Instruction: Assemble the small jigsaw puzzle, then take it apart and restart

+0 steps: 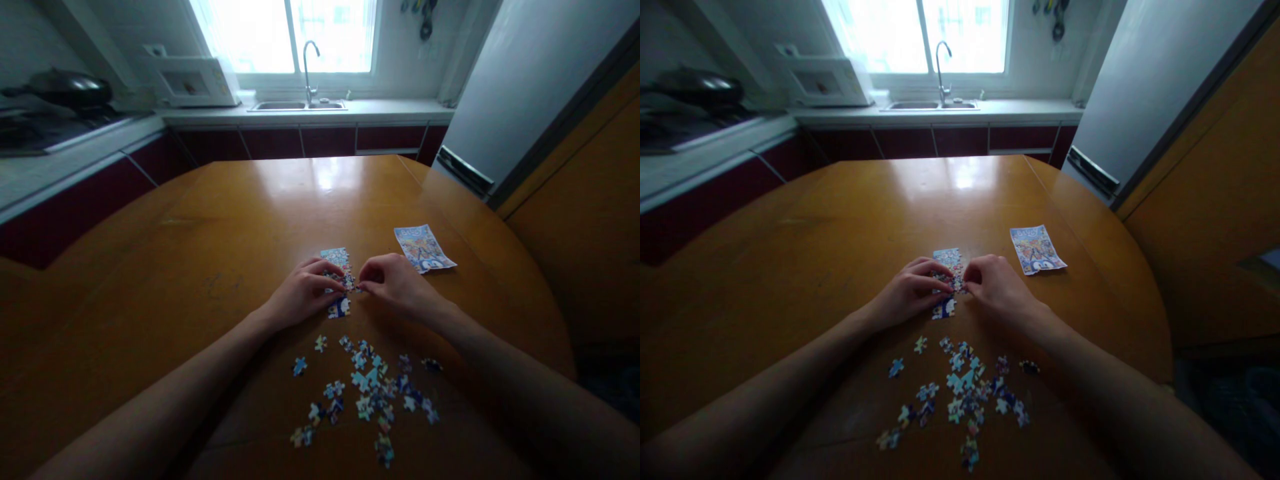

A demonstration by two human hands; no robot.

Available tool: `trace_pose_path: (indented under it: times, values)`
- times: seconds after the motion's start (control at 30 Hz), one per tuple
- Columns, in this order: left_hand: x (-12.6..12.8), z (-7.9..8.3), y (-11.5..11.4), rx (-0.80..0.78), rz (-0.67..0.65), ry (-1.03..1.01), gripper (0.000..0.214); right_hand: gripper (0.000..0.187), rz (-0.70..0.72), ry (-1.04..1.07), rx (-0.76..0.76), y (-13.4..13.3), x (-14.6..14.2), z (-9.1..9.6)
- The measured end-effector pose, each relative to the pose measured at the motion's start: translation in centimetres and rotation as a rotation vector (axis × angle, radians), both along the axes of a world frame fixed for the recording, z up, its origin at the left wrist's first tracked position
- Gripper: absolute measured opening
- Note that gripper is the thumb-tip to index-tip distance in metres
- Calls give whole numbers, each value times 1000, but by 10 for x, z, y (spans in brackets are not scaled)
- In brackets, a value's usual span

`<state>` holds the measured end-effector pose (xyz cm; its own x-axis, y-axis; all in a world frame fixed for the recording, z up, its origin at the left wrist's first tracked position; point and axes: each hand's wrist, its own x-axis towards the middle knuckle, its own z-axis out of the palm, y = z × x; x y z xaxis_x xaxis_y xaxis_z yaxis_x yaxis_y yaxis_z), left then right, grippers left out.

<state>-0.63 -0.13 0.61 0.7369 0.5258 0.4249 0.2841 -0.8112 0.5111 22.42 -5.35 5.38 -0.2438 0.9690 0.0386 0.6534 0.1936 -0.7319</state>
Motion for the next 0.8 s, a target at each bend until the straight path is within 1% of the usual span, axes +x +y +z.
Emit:
trace_pose_path:
  times: [0.1, 0.3, 0.43, 0.8]
  values:
    - [0, 2, -2, -22, -3, -11, 8, 13, -4, 20, -7, 1, -3, -4]
    - [0, 4, -4, -47, 3, -16, 8, 10, -26, 57, 13, -4, -10, -10]
    - [0, 3, -3, -51, 13, -13, 6, 10, -29, 60, 27, -5, -13, -10]
    - [0, 2, -3, -60, 20, -12, 10, 10, -25, 27, 7, -6, -17, -13]
